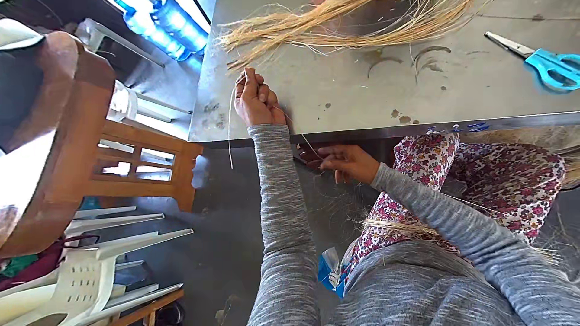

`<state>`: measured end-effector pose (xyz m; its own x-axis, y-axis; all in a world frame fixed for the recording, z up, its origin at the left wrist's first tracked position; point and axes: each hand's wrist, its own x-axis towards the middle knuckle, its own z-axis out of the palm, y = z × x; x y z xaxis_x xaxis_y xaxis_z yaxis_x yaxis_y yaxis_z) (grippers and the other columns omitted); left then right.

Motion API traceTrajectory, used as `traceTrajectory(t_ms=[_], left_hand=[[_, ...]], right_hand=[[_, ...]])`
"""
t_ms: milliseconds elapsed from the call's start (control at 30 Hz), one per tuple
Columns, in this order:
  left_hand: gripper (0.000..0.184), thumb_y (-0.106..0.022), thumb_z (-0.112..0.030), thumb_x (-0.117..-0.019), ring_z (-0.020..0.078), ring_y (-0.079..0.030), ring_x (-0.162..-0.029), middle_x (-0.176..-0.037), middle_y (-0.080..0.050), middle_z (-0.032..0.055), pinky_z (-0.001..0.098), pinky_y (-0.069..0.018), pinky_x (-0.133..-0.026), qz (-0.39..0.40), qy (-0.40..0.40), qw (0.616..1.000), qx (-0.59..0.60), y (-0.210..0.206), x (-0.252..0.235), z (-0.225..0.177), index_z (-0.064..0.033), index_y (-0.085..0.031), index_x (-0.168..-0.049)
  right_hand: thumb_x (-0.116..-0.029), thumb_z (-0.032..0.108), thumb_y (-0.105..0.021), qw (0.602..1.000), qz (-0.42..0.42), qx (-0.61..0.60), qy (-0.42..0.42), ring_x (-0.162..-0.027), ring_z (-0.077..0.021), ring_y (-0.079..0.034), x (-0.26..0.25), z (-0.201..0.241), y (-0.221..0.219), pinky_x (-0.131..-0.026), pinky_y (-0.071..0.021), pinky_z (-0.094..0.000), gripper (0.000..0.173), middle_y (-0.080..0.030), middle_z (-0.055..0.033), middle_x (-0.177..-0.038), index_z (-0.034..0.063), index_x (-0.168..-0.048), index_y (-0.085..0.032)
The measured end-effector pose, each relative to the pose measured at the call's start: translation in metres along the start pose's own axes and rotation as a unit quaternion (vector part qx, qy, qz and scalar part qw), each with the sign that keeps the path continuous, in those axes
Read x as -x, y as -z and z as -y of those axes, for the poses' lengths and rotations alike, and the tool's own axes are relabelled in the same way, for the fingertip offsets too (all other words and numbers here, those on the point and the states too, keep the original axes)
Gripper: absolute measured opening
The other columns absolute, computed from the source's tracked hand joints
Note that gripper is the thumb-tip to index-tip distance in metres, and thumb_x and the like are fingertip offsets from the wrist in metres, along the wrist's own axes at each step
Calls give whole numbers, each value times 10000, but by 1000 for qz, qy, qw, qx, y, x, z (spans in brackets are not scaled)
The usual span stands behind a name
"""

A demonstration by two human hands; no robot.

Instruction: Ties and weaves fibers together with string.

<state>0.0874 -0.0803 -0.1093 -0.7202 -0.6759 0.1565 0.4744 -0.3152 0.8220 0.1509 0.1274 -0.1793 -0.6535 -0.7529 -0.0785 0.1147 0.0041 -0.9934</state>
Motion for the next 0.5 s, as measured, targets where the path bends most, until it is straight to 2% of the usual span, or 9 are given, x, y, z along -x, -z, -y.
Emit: traceTrajectory(t_ms=[33, 67, 133, 200, 267, 333, 400, 467, 500], left_hand=[[150, -435, -39, -1086, -3, -367, -420, -718, -567, -9, 126, -339, -379, 3, 1, 1000, -2, 2, -2, 0, -56, -535, -975], [153, -432, -45, -1088, 0, -375, -426, -722, -571, -9, 129, -344, -383, 8, 3, 1000, -6, 4, -3, 1, -59, -539, -979], [151, -416, -62, -1095, 4, -400, -441, -738, -583, -14, 136, -372, -399, 21, 17, 1000, -15, 9, -7, 2, -67, -533, -999], [143, -407, -73, -1099, 0, -423, -453, -757, -599, -19, 133, -390, -407, 34, 32, 999, -9, 17, -14, 4, -81, -526, -1020], [169, -382, -74, -1102, -3, -435, -462, -762, -604, -25, 124, -392, -414, 49, 39, 998, -13, 23, -20, 5, -97, -526, -1016], [190, -358, -83, -1108, -3, -451, -482, -758, -598, -39, 121, -399, -435, 66, 42, 997, -19, 30, -26, 6, -112, -522, -1016], [192, -343, -90, -1112, -3, -466, -511, -761, -586, -47, 118, -409, -465, 83, 51, 995, -13, 37, -32, 5, -119, -518, -1039], [192, -343, -88, -1117, 10, -502, -538, -769, -584, -29, 121, -442, -495, 101, 65, 993, 7, 44, -37, 5, -90, -524, -1055], [194, -329, -90, -1121, 16, -516, -557, -788, -585, -21, 127, -460, -518, 109, 70, 992, -2, 44, -35, 3, -78, -518, -1075]], right_hand=[[-1037, 129, -592, 1000, -8, 2, 20, -567, -73, -582, 1, -1, 0, -514, -491, -232, 296, -703, -95, -862, -66, -1256, -630], [-1038, 116, -581, 999, -25, 25, 38, -530, -51, -539, 6, 0, 2, -511, -463, -219, 236, -663, -60, -728, -78, -1124, -685], [-1034, 111, -584, 988, -66, 120, 69, -538, -75, -528, 30, 5, 14, -554, -475, -256, 226, -618, -54, -656, -62, -992, -724], [-1010, 116, -616, 963, -116, 225, 90, -529, -161, -574, 66, 8, 33, -546, -511, -362, 215, -625, -92, -634, -32, -906, -732], [-998, 132, -622, 932, -152, 320, 77, -558, -219, -614, 111, 15, 60, -550, -524, -440, 213, -636, -102, -648, -1, -873, -732], [-989, 144, -631, 906, -172, 386, 26, -580, -242, -632, 163, 26, 90, -559, -527, -482, 206, -646, -100, -661, 12, -870, -734], [-983, 161, -626, 885, -191, 424, -25, -539, -228, -615, 217, 33, 118, -529, -516, -478, 217, -629, -83, -628, 28, -848, -731], [-992, 133, -610, 879, -202, 423, -88, -560, -216, -615, 267, 41, 141, -571, -525, -475, 218, -645, -91, -649, 10, -866, -738], [-991, 116, -610, 877, -212, 415, -113, -552, -176, -594, 288, 44, 149, -575, -517, -422, 213, -637, -76, -640, 4, -863, -737]])
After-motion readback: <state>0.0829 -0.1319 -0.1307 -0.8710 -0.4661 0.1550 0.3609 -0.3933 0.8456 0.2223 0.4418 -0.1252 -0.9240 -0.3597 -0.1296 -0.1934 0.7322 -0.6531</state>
